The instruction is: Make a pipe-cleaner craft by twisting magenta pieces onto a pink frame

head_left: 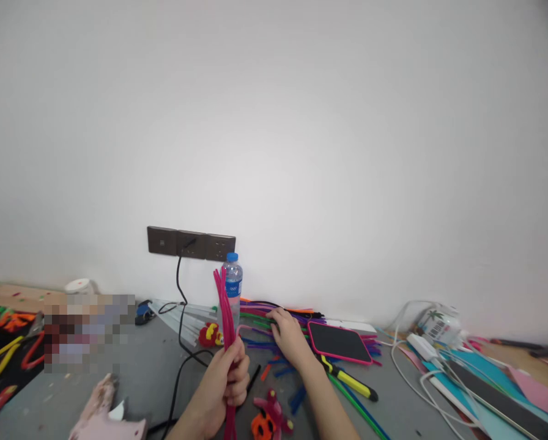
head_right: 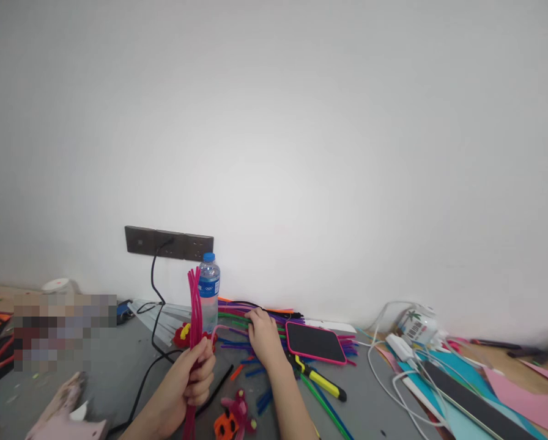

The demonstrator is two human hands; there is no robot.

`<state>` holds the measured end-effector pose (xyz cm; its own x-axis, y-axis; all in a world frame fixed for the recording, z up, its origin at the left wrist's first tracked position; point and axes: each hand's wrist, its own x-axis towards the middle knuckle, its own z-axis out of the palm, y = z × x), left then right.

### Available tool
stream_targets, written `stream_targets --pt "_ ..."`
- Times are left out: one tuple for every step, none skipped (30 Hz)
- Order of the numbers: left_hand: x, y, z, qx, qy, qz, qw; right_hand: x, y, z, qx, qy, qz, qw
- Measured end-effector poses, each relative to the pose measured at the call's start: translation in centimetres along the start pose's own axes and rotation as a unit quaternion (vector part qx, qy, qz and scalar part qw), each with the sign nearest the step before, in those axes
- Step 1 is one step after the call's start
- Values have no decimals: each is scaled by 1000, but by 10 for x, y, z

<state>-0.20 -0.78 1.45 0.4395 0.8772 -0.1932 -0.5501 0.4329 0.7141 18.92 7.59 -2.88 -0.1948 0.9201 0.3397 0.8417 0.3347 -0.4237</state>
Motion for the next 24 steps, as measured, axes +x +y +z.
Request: stream_targets --pt "0 0 0 -1 -1 -1 1000 0 -1 0 -5 1 -1 1000" --pt "-1 0 0 -1 -2 -2 1000 0 -2 -1 -11 2 -1 1000" --pt "-1 0 1 -1 -5 -2 1000 0 -3 -1 -17 3 -1 1000" --pt "-1 0 1 -1 -7 -3 1000 0 -4 -2 -23 4 1 1000" --pt "-1 0 0 -1 -9 -3 1000 0 -5 -2 -29 7 3 1000" --pt "-1 0 0 -2 -9 -3 1000 0 -6 -2 -36 11 7 999" --pt "-1 0 0 -3 -9 -2 1000 1 -6 -2 -43 16 14 999" --pt "0 -1 -1 -4 -8 -2 1000 2 -7 -2 -51 22 22 998" --pt "1 -1 -1 -4 -6 0 1000 2 -7 -1 -61 29 32 997" --pt "1 -1 -2 -4 -5 2 1000 3 -6 -1 -71 36 44 996" --pt "1 -1 -2 -3 -4 3 1000 3 -6 -1 -81 42 55 994" --pt "1 -1 -2 -2 -3 4 1000 4 -6 0 -91 48 64 993" --pt "1 -1 -2 0 -1 4 1000 4 -5 0 -101 53 73 991" --pt "1 -1 -2 1 1 4 1000 4 -5 0 -110 58 79 989" --pt "1 0 -2 3 3 3 1000 4 -5 1 -117 63 84 988" --pt "0 0 -2 4 6 4 1000 3 -4 1 -124 67 87 986" --pt "0 0 -2 4 8 5 1000 3 -4 1 -129 70 90 985" --pt "0 0 -2 5 9 5 1000 3 -4 2 -132 71 90 984" --pt "1 0 -2 5 8 5 1000 3 -4 2 -135 71 91 984" --pt "1 1 -1 4 8 3 1000 3 -4 3 -135 70 90 984" --pt "2 1 -1 3 9 2 1000 3 -3 3 -135 68 90 984" --pt "2 1 -1 2 10 1 1000 3 -3 4 -134 67 90 985" --pt "2 1 -1 1 11 1 1000 3 -2 5 -132 66 89 985" --pt "2 1 -1 0 12 1 1000 3 -2 5 -130 67 88 985"
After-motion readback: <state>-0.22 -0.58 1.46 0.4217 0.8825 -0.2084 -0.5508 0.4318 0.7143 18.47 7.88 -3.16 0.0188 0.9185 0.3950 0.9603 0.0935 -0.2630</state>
